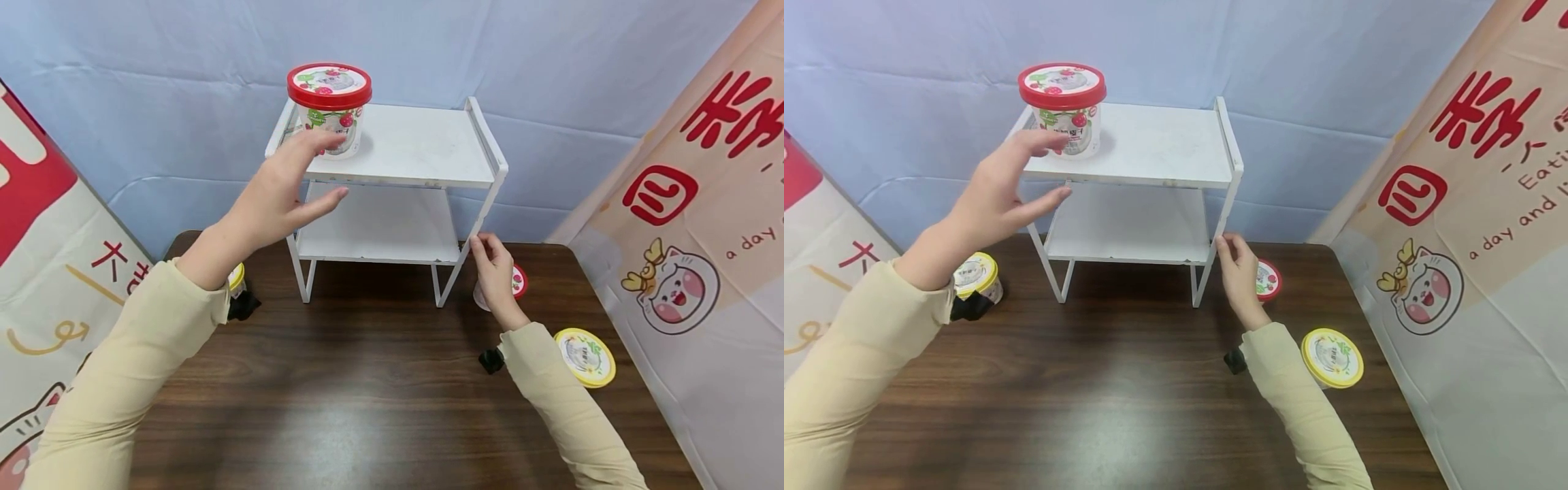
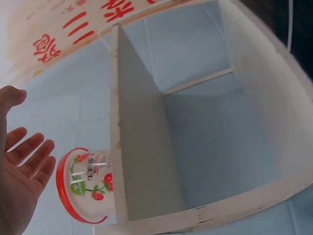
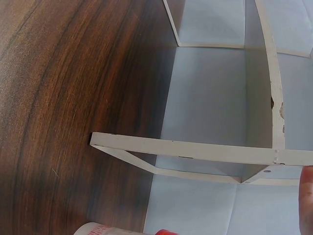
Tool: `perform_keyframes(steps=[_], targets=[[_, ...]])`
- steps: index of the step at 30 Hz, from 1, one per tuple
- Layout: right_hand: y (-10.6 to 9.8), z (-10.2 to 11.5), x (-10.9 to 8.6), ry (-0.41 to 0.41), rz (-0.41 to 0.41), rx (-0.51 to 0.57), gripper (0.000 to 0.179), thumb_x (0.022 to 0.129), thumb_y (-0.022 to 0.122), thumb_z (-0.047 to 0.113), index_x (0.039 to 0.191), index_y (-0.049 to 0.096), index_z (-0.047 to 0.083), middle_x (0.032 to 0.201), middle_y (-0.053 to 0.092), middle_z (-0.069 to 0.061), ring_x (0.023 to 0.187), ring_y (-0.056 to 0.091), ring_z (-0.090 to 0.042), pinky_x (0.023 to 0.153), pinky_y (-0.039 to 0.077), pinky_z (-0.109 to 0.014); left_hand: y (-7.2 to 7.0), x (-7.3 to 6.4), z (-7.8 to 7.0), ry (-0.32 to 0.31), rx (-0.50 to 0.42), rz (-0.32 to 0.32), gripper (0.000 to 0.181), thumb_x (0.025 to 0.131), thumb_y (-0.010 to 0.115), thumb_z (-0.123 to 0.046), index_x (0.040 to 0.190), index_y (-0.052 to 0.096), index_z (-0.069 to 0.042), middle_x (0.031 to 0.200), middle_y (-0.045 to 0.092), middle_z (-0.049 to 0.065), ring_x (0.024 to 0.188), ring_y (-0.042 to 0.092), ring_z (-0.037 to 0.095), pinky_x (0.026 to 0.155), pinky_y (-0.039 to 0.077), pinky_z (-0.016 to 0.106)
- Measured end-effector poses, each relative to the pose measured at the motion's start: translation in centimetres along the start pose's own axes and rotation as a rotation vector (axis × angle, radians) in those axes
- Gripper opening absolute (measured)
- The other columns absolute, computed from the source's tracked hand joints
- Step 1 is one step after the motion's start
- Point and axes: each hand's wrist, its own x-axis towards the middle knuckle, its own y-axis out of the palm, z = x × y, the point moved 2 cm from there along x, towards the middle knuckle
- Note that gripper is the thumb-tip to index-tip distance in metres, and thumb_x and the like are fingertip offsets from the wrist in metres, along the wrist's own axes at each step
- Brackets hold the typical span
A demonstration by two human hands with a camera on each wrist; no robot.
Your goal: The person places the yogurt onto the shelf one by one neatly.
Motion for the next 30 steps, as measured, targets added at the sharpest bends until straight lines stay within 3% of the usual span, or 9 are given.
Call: perform_keyframes(steps=[6,13,21,30], targets=[[0.0,0.0,0.0,-0.003,-0.003,-0.006,0.021,0.092,0.050,0.002,0.094,0.054,-0.019,0.083,0.055,-0.028,0.070,0.052,0.004,0.070,0.044,-0.015,1.0,-1.0,-0.4,0.047,-0.003,0.065,0.052,0.081,0.067,-0.013,0.124,0.045,0.006,0.120,0.051,0.017,0.114,0.046,0.024,0.099,0.037,0.033],[0.0,-0.2,0.1,0.002,-0.009,0.009,0.020,0.091,0.050,0.001,0.093,0.054,-0.019,0.081,0.055,-0.023,0.069,0.052,0.003,0.070,0.046,-0.017,2.2,-2.0,-0.7,0.056,-0.017,0.174,0.053,0.080,0.069,-0.015,0.124,0.046,0.004,0.119,0.053,0.015,0.110,0.049,0.023,0.096,0.039,0.034],[0.0,-0.1,0.0,-0.002,-0.005,-0.002,0.021,0.092,0.050,0.001,0.094,0.054,-0.019,0.084,0.055,-0.028,0.069,0.052,0.004,0.070,0.045,-0.017,3.5,-3.3,-0.8,-0.018,-0.051,0.391,0.049,0.085,0.064,-0.019,0.127,0.045,-0.001,0.121,0.053,0.011,0.112,0.049,0.021,0.096,0.040,0.036],[0.0,-0.1,0.0,-0.006,-0.008,-0.010,0.020,0.091,0.050,0.001,0.093,0.054,-0.019,0.083,0.055,-0.029,0.069,0.051,0.004,0.068,0.043,-0.013,5.0,-5.0,-0.6,-0.072,-0.019,0.579,0.047,0.088,0.060,-0.023,0.127,0.045,-0.002,0.121,0.054,0.009,0.112,0.050,0.021,0.096,0.041,0.036]])
